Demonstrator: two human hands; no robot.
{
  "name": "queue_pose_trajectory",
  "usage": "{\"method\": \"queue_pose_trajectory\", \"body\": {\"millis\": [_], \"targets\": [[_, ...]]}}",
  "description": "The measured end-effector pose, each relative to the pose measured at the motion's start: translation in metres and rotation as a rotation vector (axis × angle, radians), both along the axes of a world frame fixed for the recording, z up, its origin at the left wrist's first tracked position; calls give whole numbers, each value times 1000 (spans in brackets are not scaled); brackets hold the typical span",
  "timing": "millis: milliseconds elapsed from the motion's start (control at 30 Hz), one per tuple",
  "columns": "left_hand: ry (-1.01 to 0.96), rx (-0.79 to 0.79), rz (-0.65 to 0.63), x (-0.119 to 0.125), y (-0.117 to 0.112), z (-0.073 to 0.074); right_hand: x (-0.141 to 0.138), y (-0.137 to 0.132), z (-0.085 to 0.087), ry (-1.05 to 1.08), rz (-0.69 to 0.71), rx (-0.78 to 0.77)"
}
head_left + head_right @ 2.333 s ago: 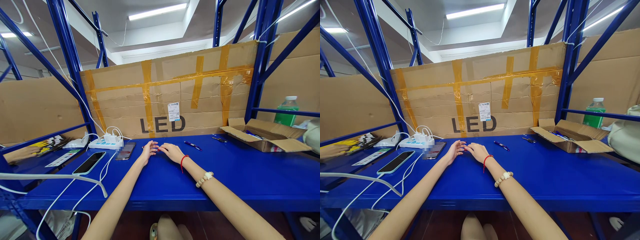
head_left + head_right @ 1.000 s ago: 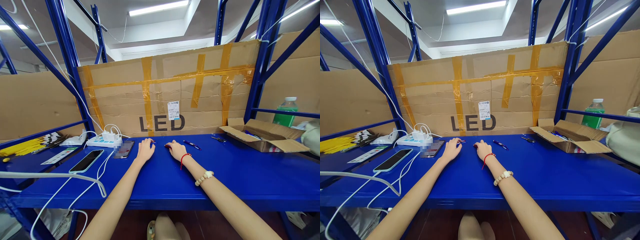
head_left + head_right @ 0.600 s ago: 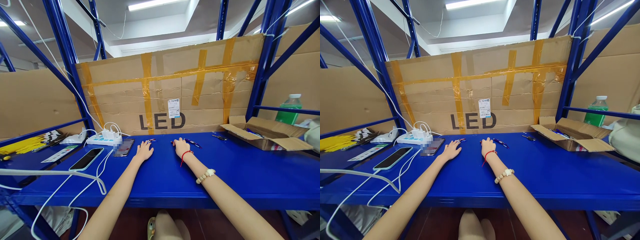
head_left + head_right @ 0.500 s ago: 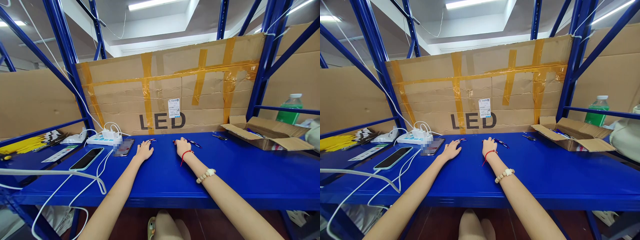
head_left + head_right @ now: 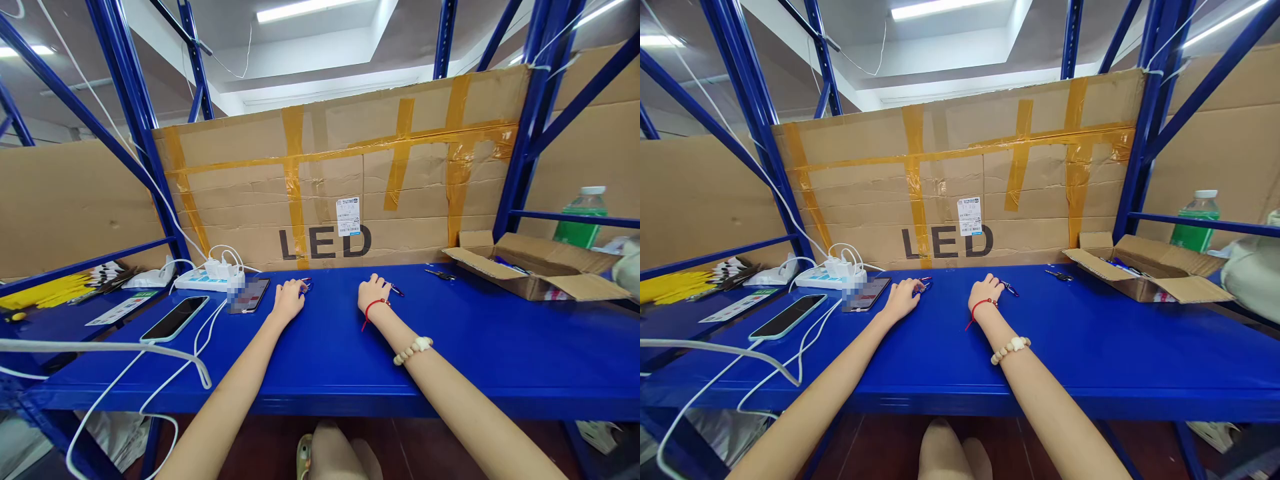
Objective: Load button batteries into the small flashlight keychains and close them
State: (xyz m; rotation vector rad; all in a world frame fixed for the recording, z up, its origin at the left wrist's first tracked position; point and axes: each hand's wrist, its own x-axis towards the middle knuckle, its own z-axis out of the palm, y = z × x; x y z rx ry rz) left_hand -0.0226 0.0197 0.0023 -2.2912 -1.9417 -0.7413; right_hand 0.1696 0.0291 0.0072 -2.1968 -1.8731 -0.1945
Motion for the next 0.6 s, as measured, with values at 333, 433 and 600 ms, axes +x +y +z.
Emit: {"method": "queue_pose_trajectory", "body": {"millis": [333,433,600], "targets": [[145,-11,236,1,-2,3,5,7,-7,-11,-64,11],[142,-21,256,0,-1,2,9,11,-7,-5,-57,22],[133,-33,225,1,-2,2,15,18,-7,-1,3,49]]}}
